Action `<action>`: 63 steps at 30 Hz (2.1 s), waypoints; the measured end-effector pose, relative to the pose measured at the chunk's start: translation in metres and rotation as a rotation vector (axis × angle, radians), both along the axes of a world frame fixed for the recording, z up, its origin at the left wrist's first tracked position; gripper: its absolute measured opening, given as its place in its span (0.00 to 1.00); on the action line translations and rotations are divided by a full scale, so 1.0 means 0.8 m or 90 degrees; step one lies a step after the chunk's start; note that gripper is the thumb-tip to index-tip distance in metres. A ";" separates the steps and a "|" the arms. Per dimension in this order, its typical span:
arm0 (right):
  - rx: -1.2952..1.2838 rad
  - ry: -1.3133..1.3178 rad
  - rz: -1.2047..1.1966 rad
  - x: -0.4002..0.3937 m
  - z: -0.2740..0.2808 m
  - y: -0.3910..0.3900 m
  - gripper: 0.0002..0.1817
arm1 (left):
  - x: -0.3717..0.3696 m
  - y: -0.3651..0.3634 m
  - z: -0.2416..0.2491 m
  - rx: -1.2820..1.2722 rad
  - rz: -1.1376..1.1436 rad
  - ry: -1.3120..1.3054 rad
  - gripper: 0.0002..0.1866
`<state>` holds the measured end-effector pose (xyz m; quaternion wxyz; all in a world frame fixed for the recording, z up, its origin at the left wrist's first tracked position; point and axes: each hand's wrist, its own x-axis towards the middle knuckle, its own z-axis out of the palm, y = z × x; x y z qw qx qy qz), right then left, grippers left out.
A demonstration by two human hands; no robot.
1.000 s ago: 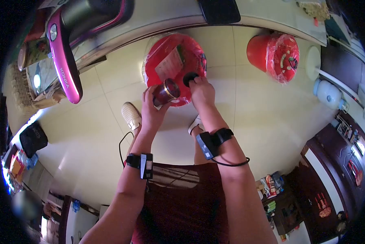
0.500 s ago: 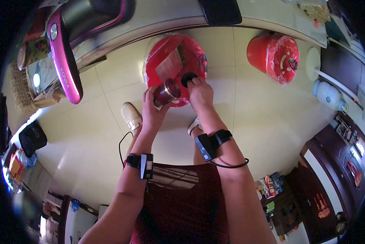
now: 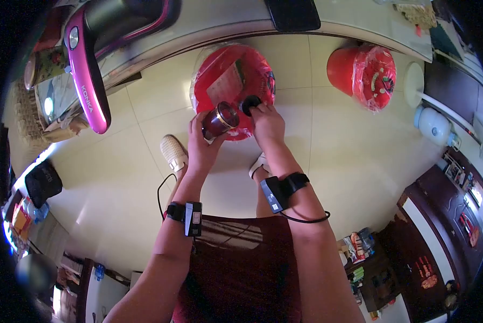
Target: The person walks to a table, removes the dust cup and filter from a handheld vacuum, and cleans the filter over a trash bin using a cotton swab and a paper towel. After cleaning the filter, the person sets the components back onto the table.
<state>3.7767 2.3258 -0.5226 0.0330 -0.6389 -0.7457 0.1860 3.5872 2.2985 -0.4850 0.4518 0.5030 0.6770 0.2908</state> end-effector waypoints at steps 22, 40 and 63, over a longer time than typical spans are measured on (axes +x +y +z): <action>-0.150 -0.150 -0.042 -0.010 0.002 0.017 0.10 | -0.006 -0.006 0.005 -0.008 -0.017 -0.007 0.38; -0.189 -0.167 -0.025 -0.016 0.009 0.032 0.08 | -0.004 -0.006 0.003 -0.016 -0.011 -0.008 0.39; -0.182 -0.177 0.076 -0.012 -0.005 0.022 0.10 | 0.001 -0.002 0.003 -0.031 -0.013 -0.007 0.38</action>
